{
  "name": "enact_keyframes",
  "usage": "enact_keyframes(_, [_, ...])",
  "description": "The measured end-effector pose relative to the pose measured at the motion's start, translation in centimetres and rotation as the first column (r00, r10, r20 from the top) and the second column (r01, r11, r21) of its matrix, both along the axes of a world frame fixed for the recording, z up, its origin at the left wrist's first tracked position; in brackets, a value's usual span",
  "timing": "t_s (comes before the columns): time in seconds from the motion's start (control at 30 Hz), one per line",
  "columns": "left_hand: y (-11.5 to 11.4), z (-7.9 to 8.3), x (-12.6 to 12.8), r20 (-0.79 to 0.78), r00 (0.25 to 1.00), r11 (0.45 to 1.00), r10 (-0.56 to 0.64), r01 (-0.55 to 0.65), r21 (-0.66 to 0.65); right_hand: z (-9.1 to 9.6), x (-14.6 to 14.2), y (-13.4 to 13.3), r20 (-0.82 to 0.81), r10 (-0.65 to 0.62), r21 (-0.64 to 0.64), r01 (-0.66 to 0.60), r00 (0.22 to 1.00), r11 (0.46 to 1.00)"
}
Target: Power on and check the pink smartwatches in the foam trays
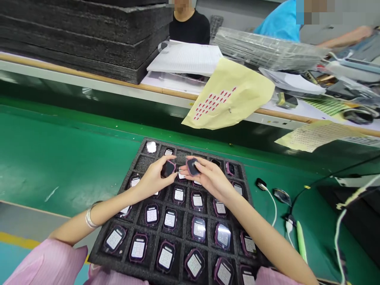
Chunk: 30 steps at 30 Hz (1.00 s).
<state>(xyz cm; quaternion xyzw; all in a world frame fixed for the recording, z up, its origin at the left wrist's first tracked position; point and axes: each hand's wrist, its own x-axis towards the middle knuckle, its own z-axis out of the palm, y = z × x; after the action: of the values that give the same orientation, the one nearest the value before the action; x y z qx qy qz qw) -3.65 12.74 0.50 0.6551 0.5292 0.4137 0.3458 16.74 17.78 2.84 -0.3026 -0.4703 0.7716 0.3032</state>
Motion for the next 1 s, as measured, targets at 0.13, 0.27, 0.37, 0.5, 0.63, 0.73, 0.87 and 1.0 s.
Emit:
enact_keyframes(0.13, [-0.4, -0.5, 0.2, 0.045, 0.999, 1.000, 0.009, -0.008, -0.027, -0.9, 0.3, -0.3, -0.107, 0.008, -0.198, -0.029, 0.994, 0.980])
enact_keyframes(0.27, [-0.8, -0.6, 0.1, 0.071, 0.997, 0.997, -0.006, 0.012, -0.076, -1.6, 0.6, 0.0, -0.152, 0.049, -0.206, -0.080, 0.987, 0.975])
enact_keyframes(0.37, [-1.1, -0.6, -0.1, 0.083, 0.996, 0.995, -0.024, 0.031, -0.091, -1.8, 0.8, -0.1, -0.160, 0.049, -0.193, -0.080, 0.986, 0.978])
enact_keyframes(0.5, [-1.4, -0.8, -0.1, 0.098, 0.995, 0.995, -0.022, 0.031, -0.096, -1.6, 0.9, -0.6, -0.130, 0.079, -0.188, -0.103, 0.988, 0.977])
enact_keyframes(0.63, [-1.5, -0.4, 0.0, 0.097, 0.995, 0.994, -0.015, 0.026, -0.105, -1.1, 0.9, -1.0, -0.155, 0.120, -0.184, -0.148, 0.981, 0.972])
enact_keyframes(0.73, [-1.5, 0.0, 0.1, 0.094, 0.995, 0.992, -0.029, 0.040, -0.121, -1.0, 1.0, -1.1, -0.176, 0.134, -0.183, -0.166, 0.975, 0.969])
enact_keyframes(0.87, [-1.4, 0.0, 0.0, 0.080, 0.995, 0.990, -0.067, 0.076, -0.118, -0.9, 0.9, -1.3, -0.169, 0.115, -0.183, -0.146, 0.979, 0.972])
enact_keyframes(1.0, [-1.3, -0.6, -0.2, 0.039, 0.990, 0.983, -0.133, 0.137, -0.126, -0.8, 0.7, -1.4, -0.119, 0.063, -0.162, -0.082, 0.991, 0.983])
